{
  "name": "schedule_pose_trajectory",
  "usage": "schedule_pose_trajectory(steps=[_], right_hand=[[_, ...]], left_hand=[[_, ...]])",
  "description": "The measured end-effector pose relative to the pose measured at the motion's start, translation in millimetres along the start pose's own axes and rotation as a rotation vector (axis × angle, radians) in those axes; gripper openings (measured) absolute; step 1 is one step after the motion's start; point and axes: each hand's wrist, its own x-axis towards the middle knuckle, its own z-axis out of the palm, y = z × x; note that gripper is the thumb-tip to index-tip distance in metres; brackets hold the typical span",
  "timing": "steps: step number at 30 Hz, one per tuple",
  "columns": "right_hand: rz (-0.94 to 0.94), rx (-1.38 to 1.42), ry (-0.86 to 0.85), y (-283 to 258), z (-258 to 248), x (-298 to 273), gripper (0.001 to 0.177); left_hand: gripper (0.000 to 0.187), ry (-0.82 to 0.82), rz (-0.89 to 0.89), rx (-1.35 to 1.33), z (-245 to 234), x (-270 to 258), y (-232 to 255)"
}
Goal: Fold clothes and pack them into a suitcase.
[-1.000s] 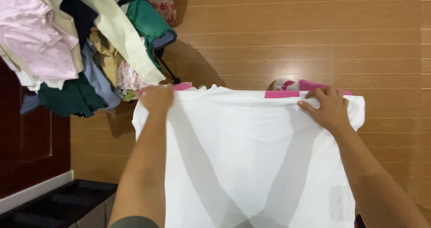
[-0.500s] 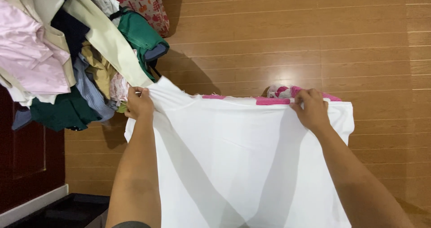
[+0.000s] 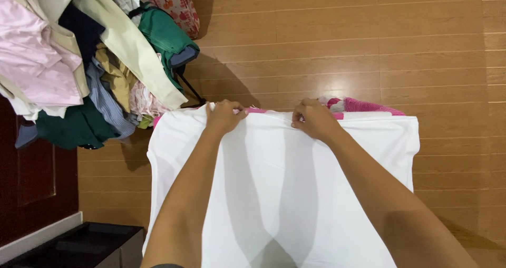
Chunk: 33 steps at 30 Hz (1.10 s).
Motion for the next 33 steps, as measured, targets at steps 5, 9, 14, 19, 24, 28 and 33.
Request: schedule_pose_trajectory(steps=[5,9,14,19,24,28,33], right_hand=[[0.103,-0.023,0.049,0,7,6,0.013],[-0.007,-0.187,0.354,-12,24,-14,0.017],[-0.208,-0.256,0.404,-19,68,-84,0.044],[-0.201,-0.253,0.28,2,74,-160,0.053],[0.384,-0.355,0.43,137,55,-225,0.057],[0.609,-0.306,0.514,101,64,-260,0.064],[0.269,-0.342,0.332,6,143,-322,0.06]], left_hand=[[0.015,0.103,-0.107,-0.055,32,-5,-19],[0.032,0.479,0.054,-0.011,45,-48,2],[0.051,0.254,0.305,-0.013,68,-135,7],[0.06,0.232,0.166,0.091,51,-156,-85],[0.062,0.499,-0.261,0.252,34,-144,-176],[0.064,0.55,-0.335,0.305,53,-187,-150],[0.061,0.365,0.033,0.125,85,-314,-104]])
